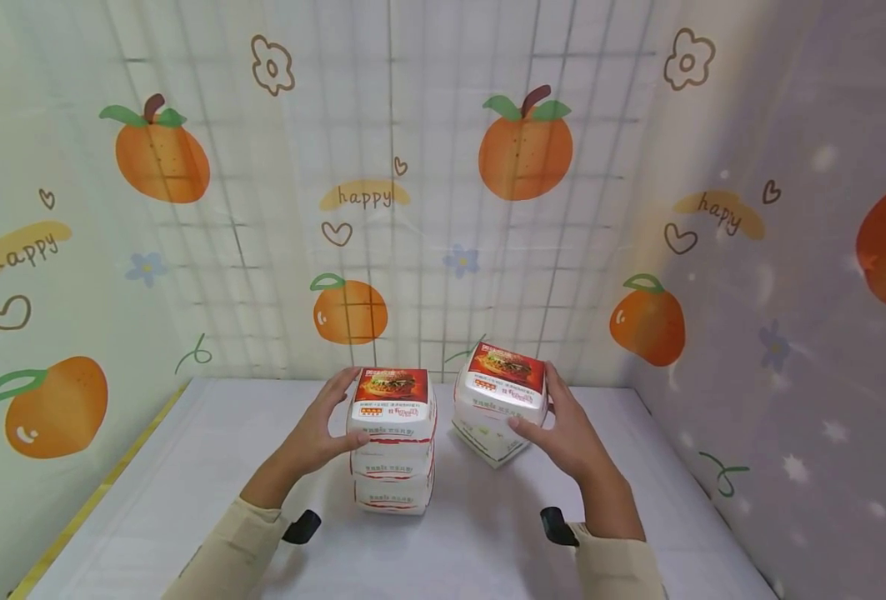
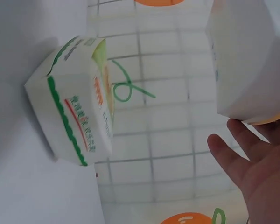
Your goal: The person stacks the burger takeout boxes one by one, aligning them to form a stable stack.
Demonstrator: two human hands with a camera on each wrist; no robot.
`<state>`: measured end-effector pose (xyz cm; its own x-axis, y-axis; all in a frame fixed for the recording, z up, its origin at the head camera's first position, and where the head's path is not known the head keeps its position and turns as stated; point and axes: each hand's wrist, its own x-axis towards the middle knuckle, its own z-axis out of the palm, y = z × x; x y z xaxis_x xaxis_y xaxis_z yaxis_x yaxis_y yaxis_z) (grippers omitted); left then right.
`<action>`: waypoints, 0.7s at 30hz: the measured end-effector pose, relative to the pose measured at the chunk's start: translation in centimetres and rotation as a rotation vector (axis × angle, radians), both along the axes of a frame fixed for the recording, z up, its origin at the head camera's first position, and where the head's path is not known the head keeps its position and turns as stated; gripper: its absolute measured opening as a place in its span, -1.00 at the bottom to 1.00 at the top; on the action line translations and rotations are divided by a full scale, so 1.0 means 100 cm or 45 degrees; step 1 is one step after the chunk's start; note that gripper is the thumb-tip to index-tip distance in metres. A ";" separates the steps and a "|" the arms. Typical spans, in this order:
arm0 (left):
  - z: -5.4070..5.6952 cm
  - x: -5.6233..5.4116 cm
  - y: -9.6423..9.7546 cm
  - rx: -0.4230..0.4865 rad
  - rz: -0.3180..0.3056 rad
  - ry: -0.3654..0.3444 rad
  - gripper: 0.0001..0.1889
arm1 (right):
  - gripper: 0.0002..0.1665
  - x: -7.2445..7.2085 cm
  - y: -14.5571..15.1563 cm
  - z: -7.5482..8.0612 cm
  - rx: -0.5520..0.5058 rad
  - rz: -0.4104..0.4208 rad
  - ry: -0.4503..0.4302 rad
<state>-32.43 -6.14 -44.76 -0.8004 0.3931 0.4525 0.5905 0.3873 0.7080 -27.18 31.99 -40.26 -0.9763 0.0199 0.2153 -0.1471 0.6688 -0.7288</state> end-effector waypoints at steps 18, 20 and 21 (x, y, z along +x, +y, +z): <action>0.002 0.001 0.006 0.026 0.050 0.021 -0.02 | 0.27 -0.007 -0.026 0.019 -0.030 0.075 0.109; 0.002 0.001 0.007 0.034 0.047 0.022 -0.03 | 0.27 -0.007 -0.029 0.020 -0.034 0.087 0.117; 0.002 0.001 0.007 0.036 0.047 0.020 -0.03 | 0.27 -0.007 -0.030 0.021 -0.033 0.093 0.122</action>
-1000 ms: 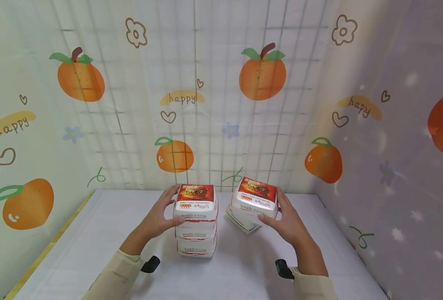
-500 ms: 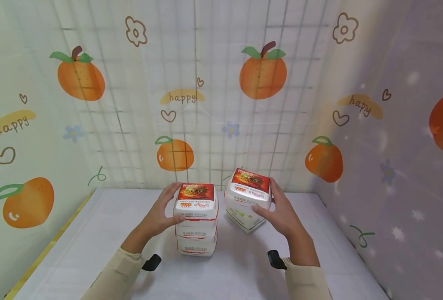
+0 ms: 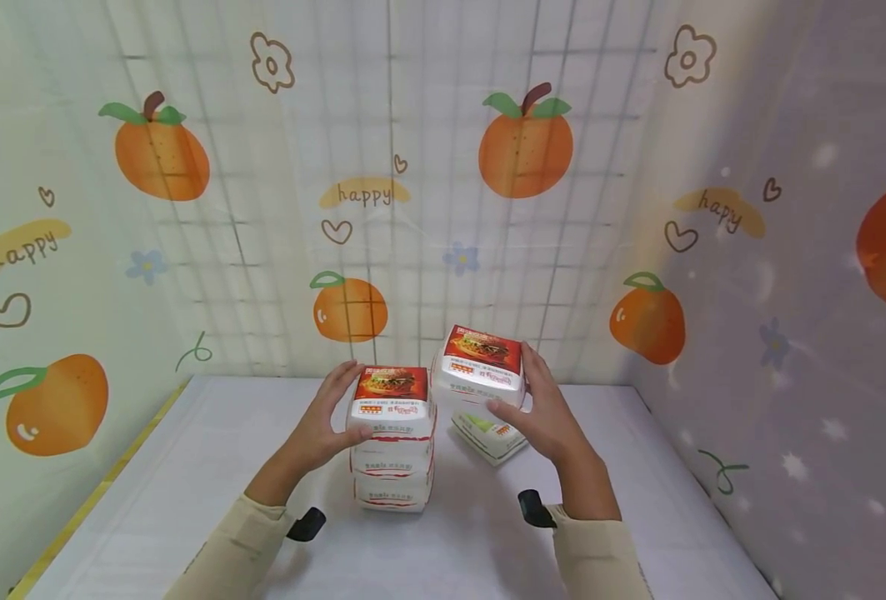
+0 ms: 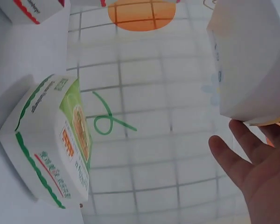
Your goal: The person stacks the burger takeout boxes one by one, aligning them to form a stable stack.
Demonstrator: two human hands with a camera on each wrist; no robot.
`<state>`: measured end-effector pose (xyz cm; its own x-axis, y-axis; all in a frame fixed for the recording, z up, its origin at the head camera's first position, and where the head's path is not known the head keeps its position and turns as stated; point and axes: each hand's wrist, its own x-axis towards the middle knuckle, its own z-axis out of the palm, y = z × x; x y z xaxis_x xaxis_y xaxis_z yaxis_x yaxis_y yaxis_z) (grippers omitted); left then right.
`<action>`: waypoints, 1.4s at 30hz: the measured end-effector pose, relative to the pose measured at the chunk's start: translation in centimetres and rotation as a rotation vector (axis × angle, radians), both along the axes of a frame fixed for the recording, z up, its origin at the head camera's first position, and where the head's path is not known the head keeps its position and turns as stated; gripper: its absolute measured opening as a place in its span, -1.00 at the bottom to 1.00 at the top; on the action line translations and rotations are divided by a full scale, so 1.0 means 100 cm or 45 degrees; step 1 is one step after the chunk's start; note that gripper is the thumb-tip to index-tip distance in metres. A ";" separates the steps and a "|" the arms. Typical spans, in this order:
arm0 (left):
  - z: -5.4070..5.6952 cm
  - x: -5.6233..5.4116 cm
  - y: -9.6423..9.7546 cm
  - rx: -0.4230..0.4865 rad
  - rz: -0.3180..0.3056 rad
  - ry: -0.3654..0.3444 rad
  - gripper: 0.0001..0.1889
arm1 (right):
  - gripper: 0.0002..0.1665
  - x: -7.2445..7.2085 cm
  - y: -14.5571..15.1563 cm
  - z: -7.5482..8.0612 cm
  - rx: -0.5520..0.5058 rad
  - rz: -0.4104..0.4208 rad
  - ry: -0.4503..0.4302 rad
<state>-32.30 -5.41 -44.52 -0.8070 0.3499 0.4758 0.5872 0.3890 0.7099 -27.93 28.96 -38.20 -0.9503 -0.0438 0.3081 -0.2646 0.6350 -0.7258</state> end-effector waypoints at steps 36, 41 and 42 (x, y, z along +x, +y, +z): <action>0.007 0.000 0.007 0.066 -0.042 0.060 -0.05 | 0.18 -0.009 -0.040 0.012 -0.024 0.110 0.100; 0.009 0.002 0.009 0.071 -0.056 0.042 -0.05 | 0.21 -0.009 -0.045 0.012 -0.057 0.136 0.089; 0.009 0.002 0.009 0.069 -0.054 0.037 -0.05 | 0.22 -0.009 -0.045 0.011 -0.058 0.144 0.092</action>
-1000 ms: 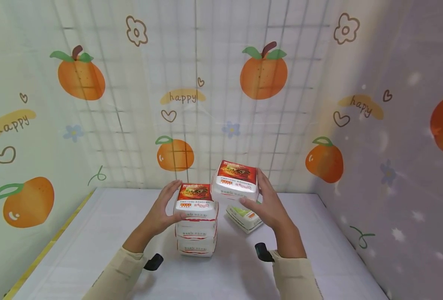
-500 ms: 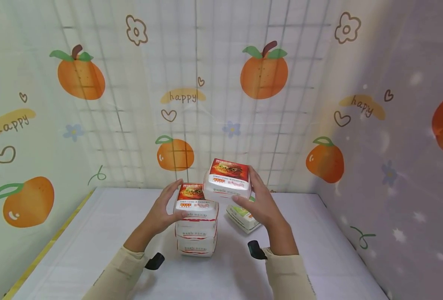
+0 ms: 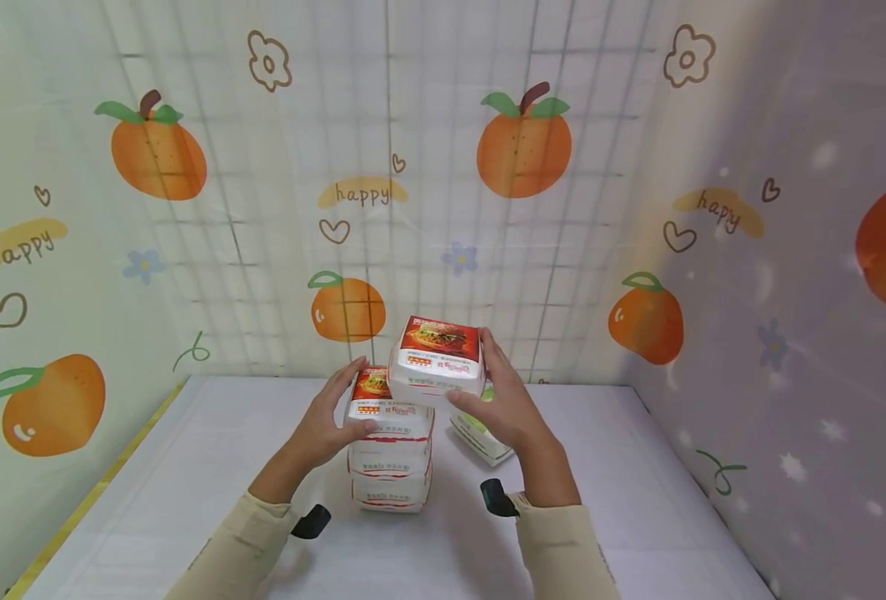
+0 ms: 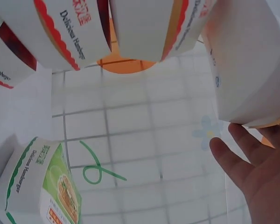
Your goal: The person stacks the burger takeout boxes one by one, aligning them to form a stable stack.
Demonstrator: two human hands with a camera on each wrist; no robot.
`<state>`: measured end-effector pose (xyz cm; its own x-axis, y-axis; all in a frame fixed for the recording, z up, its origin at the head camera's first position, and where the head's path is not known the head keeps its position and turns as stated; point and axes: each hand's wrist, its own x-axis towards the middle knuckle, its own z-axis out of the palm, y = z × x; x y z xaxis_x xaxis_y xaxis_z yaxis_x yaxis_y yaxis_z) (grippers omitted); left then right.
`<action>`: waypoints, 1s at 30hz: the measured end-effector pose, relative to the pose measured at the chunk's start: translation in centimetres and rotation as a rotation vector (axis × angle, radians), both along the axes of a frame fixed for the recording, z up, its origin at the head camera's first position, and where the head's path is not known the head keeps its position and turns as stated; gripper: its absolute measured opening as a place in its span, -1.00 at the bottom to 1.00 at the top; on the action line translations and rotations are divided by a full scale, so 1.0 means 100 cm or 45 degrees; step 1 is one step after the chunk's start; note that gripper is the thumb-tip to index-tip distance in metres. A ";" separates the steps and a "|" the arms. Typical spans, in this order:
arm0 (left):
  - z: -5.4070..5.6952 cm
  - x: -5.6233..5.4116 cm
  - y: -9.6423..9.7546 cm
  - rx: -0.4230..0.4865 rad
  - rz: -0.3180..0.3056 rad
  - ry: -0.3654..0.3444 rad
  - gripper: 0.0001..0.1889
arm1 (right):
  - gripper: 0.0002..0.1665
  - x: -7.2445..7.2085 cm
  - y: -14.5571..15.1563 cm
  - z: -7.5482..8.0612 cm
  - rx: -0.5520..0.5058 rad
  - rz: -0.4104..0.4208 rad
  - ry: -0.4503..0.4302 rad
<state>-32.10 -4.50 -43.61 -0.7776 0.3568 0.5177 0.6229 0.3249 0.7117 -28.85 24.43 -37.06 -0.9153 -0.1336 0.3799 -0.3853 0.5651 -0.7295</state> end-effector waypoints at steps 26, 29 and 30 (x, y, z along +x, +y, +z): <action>0.012 0.000 0.000 0.030 0.039 0.028 -0.10 | 0.26 -0.004 -0.033 0.007 0.036 0.065 0.031; 0.012 0.000 -0.001 0.022 0.047 0.034 -0.14 | 0.23 -0.002 -0.035 0.008 0.023 0.081 0.018; 0.012 0.000 -0.001 0.020 0.053 0.030 -0.13 | 0.23 -0.002 -0.035 0.008 0.018 0.090 0.021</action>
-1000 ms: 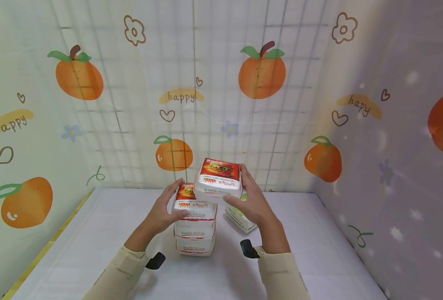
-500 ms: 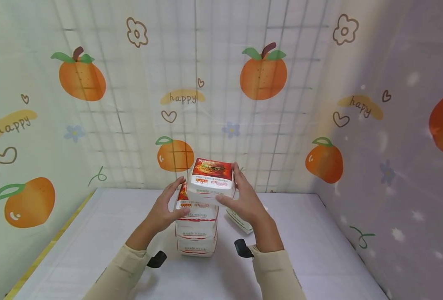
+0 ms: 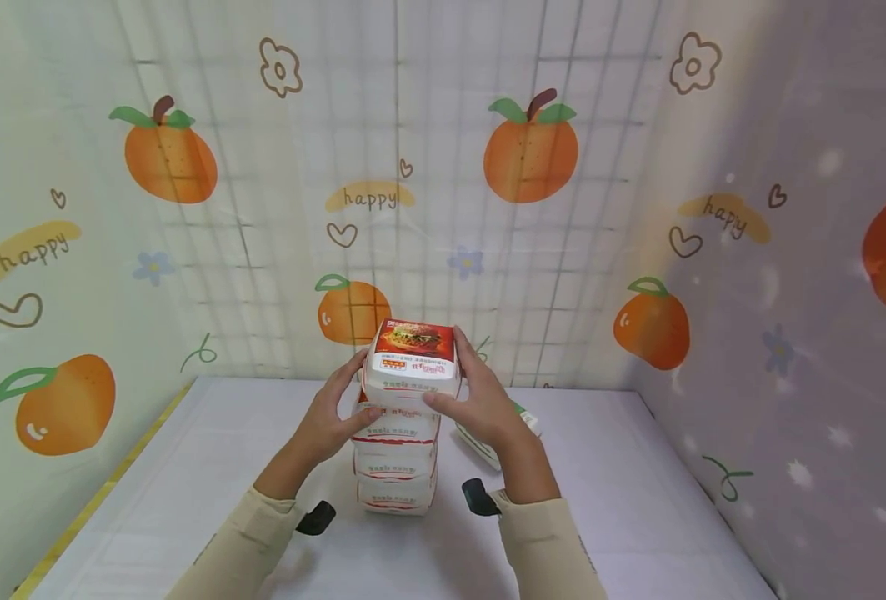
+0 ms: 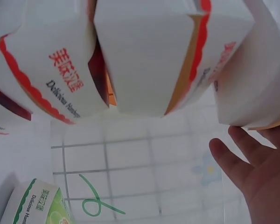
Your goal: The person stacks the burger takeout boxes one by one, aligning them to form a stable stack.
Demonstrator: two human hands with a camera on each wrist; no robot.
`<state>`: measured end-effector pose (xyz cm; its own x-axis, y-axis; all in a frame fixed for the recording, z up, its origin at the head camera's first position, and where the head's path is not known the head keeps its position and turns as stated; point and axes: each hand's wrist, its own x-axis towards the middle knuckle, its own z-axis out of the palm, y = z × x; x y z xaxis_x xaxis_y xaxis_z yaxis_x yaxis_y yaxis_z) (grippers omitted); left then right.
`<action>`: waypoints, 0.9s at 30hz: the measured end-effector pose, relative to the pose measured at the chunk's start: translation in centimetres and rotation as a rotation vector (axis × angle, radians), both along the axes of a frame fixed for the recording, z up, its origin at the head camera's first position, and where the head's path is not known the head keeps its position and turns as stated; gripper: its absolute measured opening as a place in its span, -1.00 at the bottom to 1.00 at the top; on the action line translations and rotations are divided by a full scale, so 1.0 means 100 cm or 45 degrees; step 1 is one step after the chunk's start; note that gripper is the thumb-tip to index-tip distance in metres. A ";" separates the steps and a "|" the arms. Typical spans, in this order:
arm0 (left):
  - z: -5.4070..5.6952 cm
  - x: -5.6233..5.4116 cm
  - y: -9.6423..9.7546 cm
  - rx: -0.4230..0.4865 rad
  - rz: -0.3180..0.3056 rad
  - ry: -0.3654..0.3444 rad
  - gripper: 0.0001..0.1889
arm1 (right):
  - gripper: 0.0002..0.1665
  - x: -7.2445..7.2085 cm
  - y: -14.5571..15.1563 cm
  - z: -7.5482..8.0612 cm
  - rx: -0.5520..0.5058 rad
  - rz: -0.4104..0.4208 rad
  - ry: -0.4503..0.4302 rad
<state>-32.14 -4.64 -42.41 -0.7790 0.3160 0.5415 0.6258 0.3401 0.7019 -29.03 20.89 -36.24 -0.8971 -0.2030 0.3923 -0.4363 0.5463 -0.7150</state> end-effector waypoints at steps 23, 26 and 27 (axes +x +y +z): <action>0.003 -0.001 -0.008 0.069 -0.032 0.026 -0.21 | 0.43 -0.006 -0.009 -0.014 -0.075 0.126 0.088; 0.003 0.000 -0.009 0.077 -0.042 0.047 -0.21 | 0.42 -0.005 -0.010 -0.014 -0.087 0.135 0.079; 0.003 0.000 -0.009 0.079 -0.048 0.054 -0.22 | 0.42 -0.005 -0.011 -0.015 -0.089 0.133 0.076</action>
